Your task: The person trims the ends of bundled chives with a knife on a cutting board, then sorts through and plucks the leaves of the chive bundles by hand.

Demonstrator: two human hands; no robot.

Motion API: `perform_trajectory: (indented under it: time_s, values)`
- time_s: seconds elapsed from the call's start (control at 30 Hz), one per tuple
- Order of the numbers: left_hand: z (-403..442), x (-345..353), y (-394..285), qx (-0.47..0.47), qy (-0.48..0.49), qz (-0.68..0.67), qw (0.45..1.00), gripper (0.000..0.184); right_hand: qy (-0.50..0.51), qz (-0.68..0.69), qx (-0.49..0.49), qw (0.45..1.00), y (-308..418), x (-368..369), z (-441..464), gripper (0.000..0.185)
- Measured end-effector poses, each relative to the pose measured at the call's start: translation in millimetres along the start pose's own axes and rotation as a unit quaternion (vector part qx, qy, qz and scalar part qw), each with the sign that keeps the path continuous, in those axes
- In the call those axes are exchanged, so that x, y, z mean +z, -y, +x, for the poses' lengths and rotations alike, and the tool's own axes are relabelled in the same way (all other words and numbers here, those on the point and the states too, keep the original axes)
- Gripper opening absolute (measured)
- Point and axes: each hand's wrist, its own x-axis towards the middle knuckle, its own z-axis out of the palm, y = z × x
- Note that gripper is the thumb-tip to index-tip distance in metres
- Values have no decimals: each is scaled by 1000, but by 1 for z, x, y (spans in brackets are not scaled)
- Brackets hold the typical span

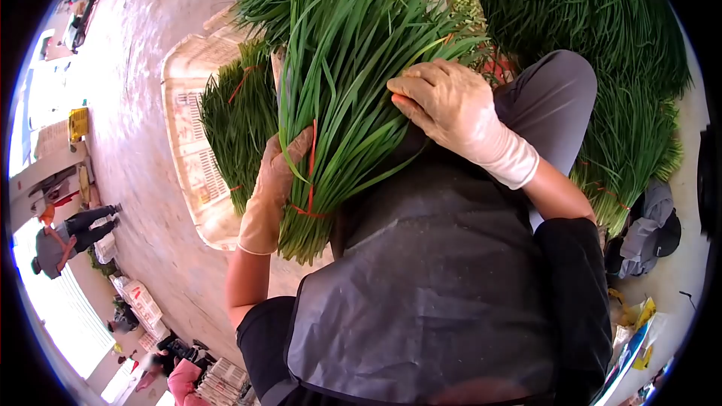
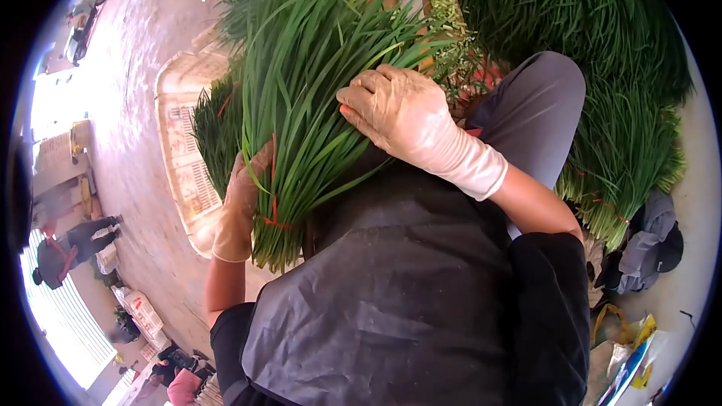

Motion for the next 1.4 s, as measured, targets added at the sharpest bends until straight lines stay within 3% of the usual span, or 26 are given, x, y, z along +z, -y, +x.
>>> perform_trajectory:
  time_s: [0.13,0.27,0.37,0.43,0.5,0.57,0.63,0.7,0.77,0.83,0.9,0.93,1.1,1.17,1.2,1.4]
  values:
    - [4,-2,5,-26,-40,-7,999,46,82,25,16,996,-7,9,-8,30]
    - [6,-2,1,-37,20,16,999,53,147,6,-18,989,-5,17,-7,33]
    - [7,2,1,-24,30,-5,999,52,99,-62,-56,992,-2,16,0,32]
    - [9,1,2,-17,24,-22,999,51,133,-64,-35,988,0,14,10,26]
    - [16,-3,12,-9,57,-33,998,51,140,-32,-106,984,-5,12,25,18]
    - [26,-10,21,-11,53,-30,998,53,184,-20,-93,978,-4,8,34,14]
    - [34,-19,30,-26,69,-35,997,55,306,36,-57,950,-10,10,38,15]
    - [39,-23,35,-39,68,-45,996,55,296,100,-62,948,-19,15,36,19]
    - [42,-25,36,-53,69,-55,995,56,397,176,27,900,-16,16,45,28]
    - [43,-24,35,-52,66,-51,995,54,397,203,42,894,-12,17,53,36]
    - [40,-22,31,-49,77,-51,995,52,494,201,240,811,-4,12,66,37]
    - [38,-20,27,-45,88,-50,994,51,424,116,109,892,-4,16,59,37]
    - [33,-15,18,-32,112,-50,992,47,438,94,86,890,0,22,32,29]
    - [34,-14,18,-36,108,-40,993,46,328,-6,-113,938,1,27,29,18]
    - [33,-13,17,-36,112,-41,992,45,334,-60,-133,931,4,29,29,13]
    - [29,-3,6,-44,108,-22,993,43,375,-23,-131,918,10,36,23,12]
